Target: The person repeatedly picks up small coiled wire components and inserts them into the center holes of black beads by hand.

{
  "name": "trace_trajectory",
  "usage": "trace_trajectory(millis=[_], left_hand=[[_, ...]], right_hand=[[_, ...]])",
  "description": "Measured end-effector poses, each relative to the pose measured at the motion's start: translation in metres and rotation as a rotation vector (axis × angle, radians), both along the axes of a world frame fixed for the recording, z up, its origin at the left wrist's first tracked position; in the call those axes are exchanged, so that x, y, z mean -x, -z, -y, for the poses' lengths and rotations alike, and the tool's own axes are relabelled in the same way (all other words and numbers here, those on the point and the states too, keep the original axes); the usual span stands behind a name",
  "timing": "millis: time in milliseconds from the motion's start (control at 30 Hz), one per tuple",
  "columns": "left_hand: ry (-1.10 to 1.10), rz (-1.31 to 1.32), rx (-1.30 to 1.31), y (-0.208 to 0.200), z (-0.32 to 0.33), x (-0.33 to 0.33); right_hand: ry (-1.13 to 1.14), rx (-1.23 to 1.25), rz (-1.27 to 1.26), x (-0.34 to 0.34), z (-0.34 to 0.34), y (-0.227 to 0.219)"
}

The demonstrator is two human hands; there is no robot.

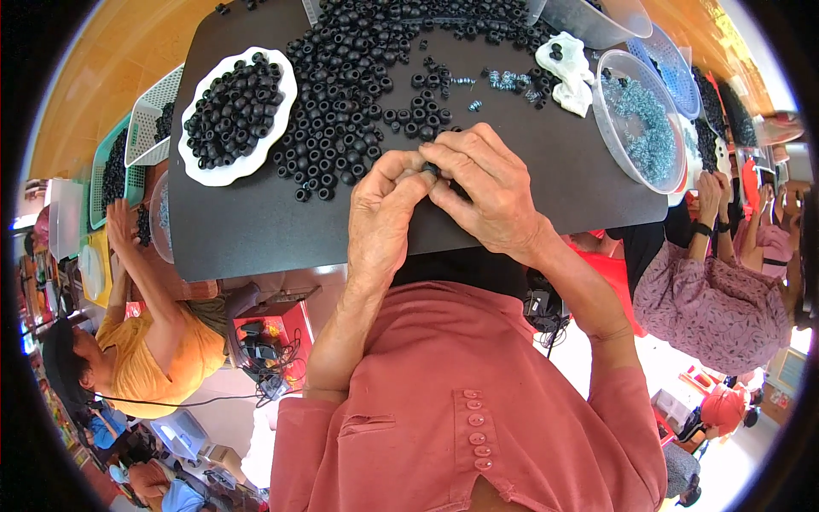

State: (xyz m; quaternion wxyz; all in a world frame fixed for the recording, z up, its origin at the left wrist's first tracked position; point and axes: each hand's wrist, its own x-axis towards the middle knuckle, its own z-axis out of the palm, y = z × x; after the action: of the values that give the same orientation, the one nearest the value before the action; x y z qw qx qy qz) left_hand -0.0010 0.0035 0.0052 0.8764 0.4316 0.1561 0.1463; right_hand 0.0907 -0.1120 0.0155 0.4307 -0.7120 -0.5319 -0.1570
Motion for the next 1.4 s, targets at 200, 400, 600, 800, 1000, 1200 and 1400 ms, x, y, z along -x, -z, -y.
trace_trajectory(millis=[200,400,600,800,1000,1200,1400], left_hand=[[0.032,-0.019,-0.028,0.001,-0.004,0.000],[0.059,0.001,-0.020,0.004,-0.005,0.001],[0.063,0.030,-0.063,0.001,-0.003,0.000],[-0.081,-0.032,-0.120,-0.002,0.000,0.003],[-0.030,0.059,-0.233,0.003,0.004,0.005],[0.038,-0.008,-0.394,0.008,-0.001,0.009],[0.006,0.029,-0.426,0.005,0.002,0.002]], right_hand=[[-0.003,0.023,0.026,0.003,0.002,0.002],[-0.018,-0.040,-0.286,0.006,0.001,0.007],[0.011,-0.065,-0.194,0.003,0.001,0.008],[-0.043,-0.156,-0.137,0.002,0.006,0.005],[0.050,-0.090,-0.273,-0.014,0.020,-0.011],[0.492,-0.099,0.010,-0.154,0.050,-0.074],[0.773,0.057,0.376,-0.228,0.058,-0.084]])
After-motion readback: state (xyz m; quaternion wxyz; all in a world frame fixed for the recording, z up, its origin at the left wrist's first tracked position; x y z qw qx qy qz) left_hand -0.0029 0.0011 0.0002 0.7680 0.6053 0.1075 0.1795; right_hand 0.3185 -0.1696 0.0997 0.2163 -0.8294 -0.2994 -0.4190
